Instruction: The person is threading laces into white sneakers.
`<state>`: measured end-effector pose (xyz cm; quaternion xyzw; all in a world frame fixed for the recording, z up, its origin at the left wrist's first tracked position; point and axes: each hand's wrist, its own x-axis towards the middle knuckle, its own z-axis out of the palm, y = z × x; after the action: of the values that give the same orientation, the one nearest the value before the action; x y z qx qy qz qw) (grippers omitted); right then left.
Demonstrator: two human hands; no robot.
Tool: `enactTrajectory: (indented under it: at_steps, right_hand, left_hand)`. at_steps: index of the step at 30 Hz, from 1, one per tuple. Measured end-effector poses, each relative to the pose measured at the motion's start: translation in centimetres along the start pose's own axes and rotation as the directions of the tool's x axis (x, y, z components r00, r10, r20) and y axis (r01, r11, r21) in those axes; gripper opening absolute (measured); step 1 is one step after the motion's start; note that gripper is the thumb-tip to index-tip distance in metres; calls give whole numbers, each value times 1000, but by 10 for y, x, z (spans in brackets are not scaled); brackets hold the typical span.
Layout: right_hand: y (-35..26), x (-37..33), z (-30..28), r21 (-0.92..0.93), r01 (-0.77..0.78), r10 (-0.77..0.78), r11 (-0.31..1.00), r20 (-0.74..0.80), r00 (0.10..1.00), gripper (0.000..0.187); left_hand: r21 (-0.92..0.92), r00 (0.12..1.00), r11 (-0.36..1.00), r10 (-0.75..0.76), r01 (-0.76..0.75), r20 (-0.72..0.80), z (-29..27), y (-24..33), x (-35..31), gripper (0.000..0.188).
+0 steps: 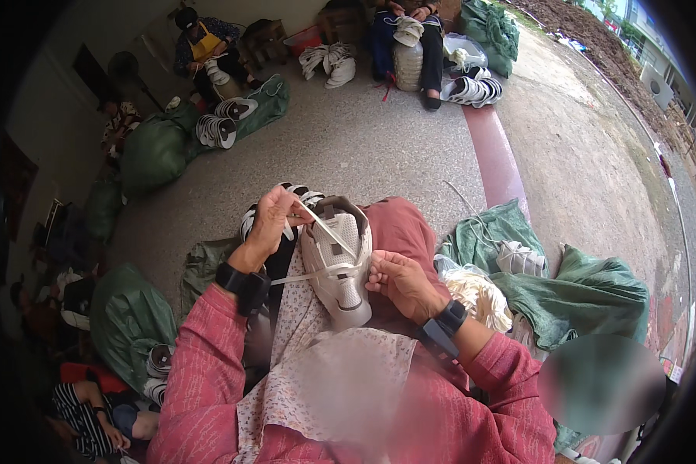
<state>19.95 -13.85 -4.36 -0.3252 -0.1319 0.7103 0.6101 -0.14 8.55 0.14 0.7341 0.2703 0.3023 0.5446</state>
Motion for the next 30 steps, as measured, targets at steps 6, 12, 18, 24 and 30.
enactTrajectory:
  at_steps: [6,12,18,24,30]
  right_hand:
    - [-3,-5,13,-2,-18,17,1000,-41,999,10]
    - [-31,-2,12,-776,301,-329,554,129,936,16]
    - [-45,16,52,-841,533,-348,-95,530,773,18]
    - [-43,33,53,-796,507,-280,-330,596,753,15]
    - [-37,35,52,-820,483,-259,-308,561,786,16]
  left_hand:
    - [-622,956,749,-293,229,0,-21,-26,-12,23]
    - [392,989,916,-35,90,-146,-24,27,-66,35]
    - [-293,644,590,-567,753,514,-5,34,-148,51]
    - [-846,890,333,-340,415,303,10,11,-153,47]
    - [-887,963,430,-265,170,56,-15,10,-143,27]
